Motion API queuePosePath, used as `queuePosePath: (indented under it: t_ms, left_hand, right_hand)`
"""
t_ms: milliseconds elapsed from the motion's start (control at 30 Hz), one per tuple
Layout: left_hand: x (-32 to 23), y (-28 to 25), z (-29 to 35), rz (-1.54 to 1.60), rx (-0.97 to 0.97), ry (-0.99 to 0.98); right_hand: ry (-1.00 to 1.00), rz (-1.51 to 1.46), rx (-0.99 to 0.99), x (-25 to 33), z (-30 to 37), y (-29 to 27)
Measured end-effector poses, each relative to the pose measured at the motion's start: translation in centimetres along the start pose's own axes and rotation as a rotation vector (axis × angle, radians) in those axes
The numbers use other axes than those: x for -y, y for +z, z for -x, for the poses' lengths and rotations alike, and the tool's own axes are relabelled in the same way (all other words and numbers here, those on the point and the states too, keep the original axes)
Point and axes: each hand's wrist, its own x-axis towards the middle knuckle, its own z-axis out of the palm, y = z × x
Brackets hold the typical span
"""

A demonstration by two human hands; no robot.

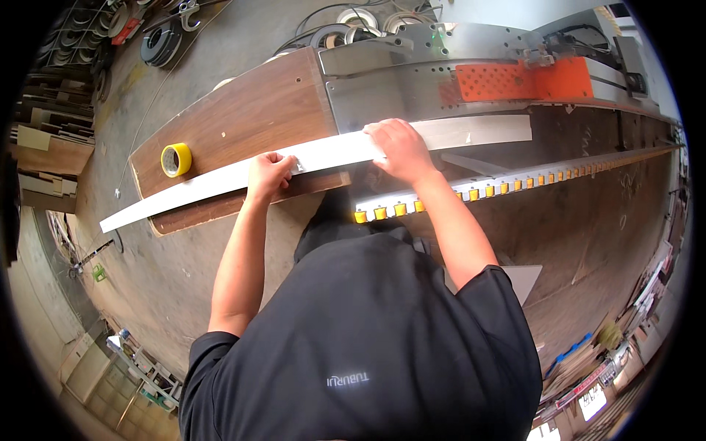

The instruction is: The person repeatedly feeds white plastic strips into an edge banding machine to apply adhesive tape to their edges. They then use yellow tape to secure the applied banding on a wooden board and handle multiple strips in a repetitive sequence.

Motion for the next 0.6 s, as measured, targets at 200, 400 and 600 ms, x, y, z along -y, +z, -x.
queuePosePath:
  t_ms: [200, 400, 600]
  left_hand:
    - [-0.2, 0.2, 0.8, -0.111, -0.04, -0.002]
    - [-0.5, -0.6, 2.6, -0.699, -0.289, 0.167]
    - [-2.9, 8.4, 5.5, -0.697, -0.103, 1.01]
  right_hand:
    - [-0.047, -0.059, -0.033, -0.1, -0.1, -0.1]
    - [-0.037, -0.091, -0.047, -0.3, 0.0, 0.1]
    - [-0.031, -0.1, -0.048, -0.3, 0.0, 0.1]
